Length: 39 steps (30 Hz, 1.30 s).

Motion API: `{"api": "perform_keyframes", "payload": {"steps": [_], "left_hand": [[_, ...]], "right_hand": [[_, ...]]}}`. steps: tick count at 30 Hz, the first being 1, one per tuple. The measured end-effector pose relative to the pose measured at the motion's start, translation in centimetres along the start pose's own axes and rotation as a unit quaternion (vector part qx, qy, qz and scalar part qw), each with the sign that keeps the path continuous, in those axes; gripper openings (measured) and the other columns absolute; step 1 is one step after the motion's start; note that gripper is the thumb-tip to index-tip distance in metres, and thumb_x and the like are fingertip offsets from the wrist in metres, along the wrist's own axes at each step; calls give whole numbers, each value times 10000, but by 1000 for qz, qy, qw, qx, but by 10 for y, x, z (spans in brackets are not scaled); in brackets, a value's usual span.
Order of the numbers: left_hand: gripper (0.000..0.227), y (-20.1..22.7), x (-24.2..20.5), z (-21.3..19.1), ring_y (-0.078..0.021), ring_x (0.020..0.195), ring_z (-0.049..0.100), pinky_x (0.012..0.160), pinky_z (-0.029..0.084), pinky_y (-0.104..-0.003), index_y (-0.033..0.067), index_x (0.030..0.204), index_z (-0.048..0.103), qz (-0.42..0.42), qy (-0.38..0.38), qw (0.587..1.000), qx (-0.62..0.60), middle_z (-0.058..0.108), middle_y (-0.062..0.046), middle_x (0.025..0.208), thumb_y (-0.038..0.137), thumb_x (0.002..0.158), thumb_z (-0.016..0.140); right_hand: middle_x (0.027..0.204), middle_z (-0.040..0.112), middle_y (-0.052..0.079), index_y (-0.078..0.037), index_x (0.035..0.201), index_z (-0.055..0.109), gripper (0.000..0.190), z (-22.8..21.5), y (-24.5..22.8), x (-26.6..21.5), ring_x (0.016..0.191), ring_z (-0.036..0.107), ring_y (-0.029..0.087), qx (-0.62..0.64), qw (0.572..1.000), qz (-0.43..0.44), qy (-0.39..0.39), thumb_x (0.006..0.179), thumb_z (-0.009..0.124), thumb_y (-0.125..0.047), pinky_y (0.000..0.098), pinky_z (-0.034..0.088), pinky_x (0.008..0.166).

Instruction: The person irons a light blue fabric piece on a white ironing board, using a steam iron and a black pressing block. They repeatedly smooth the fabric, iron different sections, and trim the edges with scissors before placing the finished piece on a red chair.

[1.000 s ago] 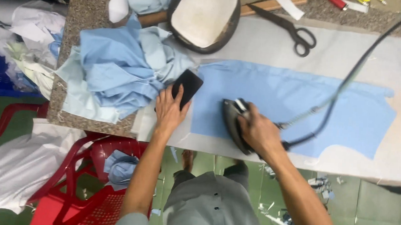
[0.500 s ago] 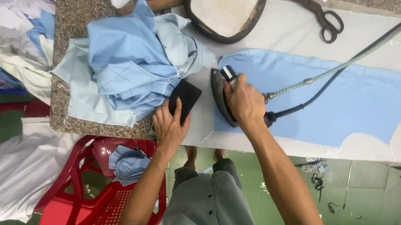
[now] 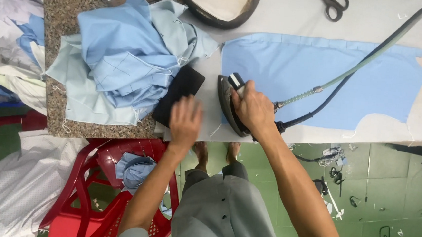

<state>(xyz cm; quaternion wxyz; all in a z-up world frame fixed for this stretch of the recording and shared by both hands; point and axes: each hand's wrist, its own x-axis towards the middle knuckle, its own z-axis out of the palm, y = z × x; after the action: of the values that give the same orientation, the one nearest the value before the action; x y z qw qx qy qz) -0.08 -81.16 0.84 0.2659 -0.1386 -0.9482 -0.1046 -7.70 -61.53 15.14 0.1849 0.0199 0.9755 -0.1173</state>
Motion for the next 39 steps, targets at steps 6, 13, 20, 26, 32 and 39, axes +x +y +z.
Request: {"api": "perform_keyframes", "payload": {"steps": [6, 13, 20, 26, 32, 39], "left_hand": [[434, 37, -15, -2, -404, 1287, 532, 1081, 428, -555, 121, 1356, 625, 59, -67, 988, -128, 578, -222, 1341, 409, 1059, 497], [662, 34, -13, 2, -432, 1382, 429, 1170, 321, -597, 238, 1490, 530, 38, -135, 983, -121, 477, -253, 1436, 661, 1031, 310], [606, 34, -11, 1, -445, 1336, 478, 1155, 371, -572, 185, 1428, 593, 60, -98, 989, -94, 519, -276, 1387, 597, 1027, 400], [542, 28, -16, 5, -455, 1302, 526, 1132, 418, -566, 105, 1352, 646, 52, -46, 984, -165, 544, -289, 1371, 498, 1025, 467], [438, 0, -22, 2, -411, 1282, 529, 1064, 466, -537, 86, 1326, 671, -3, 59, 988, -142, 538, -232, 1388, 325, 999, 504], [648, -16, 29, -26, -466, 1370, 430, 1132, 331, -590, -17, 1496, 488, -132, -86, 987, 13, 428, -307, 1507, 340, 984, 663]], "right_hand": [[809, 705, 254, -95, 1077, 481, 482, 4, 26, -28, 814, 740, 473, -1, 999, 26, -30, 1016, 439, -571, 564, 590, 683], [826, 703, 274, -91, 1114, 482, 503, -2, 25, -30, 848, 730, 496, 10, 998, 49, -49, 1011, 426, -580, 585, 575, 729], [811, 706, 259, -99, 1127, 482, 494, -2, 26, -30, 840, 733, 480, 17, 997, 49, -61, 1009, 432, -576, 572, 576, 735], [799, 717, 248, -79, 1112, 522, 457, -11, 17, -31, 826, 744, 458, 15, 998, 5, -66, 1003, 488, -521, 555, 590, 716], [808, 723, 244, -79, 1110, 524, 446, -2, -1, -24, 816, 749, 446, -1, 995, -47, -84, 996, 513, -511, 549, 598, 718], [820, 724, 248, -92, 1059, 514, 459, -1, -22, -24, 793, 751, 448, 0, 994, -69, -86, 997, 468, -544, 553, 598, 696]]}}
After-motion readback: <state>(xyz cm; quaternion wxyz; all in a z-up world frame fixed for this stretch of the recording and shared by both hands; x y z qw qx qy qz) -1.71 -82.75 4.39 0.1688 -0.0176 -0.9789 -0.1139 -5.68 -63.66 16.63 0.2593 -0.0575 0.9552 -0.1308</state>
